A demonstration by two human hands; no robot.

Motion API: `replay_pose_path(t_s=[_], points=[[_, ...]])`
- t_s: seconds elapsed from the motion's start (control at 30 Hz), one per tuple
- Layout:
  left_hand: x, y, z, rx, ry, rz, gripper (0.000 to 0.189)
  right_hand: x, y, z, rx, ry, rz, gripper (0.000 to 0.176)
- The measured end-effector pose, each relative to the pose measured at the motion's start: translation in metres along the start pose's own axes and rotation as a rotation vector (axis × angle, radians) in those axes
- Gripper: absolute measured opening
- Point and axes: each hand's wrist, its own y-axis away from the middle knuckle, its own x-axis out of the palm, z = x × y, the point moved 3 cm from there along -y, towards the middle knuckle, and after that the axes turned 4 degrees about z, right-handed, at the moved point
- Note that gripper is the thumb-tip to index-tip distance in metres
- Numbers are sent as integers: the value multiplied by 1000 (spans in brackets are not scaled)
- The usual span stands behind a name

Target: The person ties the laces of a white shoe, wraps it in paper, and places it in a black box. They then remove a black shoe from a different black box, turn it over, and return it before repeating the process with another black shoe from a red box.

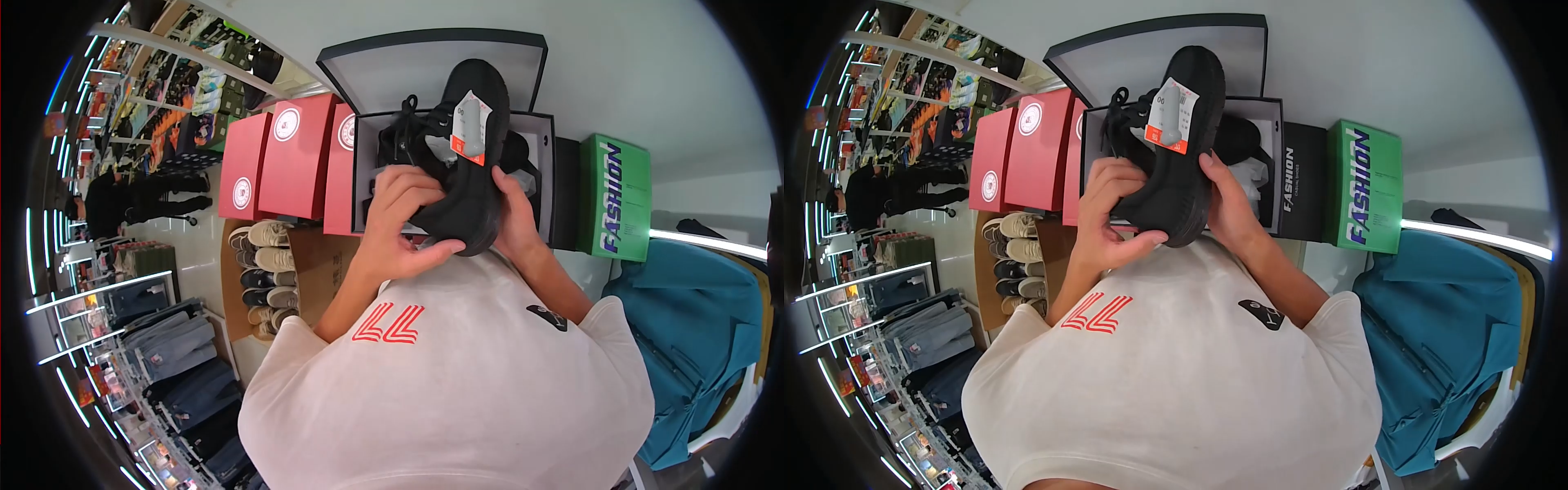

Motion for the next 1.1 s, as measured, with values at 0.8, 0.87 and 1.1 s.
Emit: replay_pose_path(t_s=[0.8, 0.87, 1.1], points=[[19, -19, -2, -84, 274, -54, 35, -3, 0, 8, 153, -457, 213, 65], [18, -30, -18, 12, 677, -191, 30, 14, 7, 20, 190, -466, 372, 68], [13, -12, 42, -454, 383, -570, 51, -7, 11, 9, 346, -567, 584, 63]])
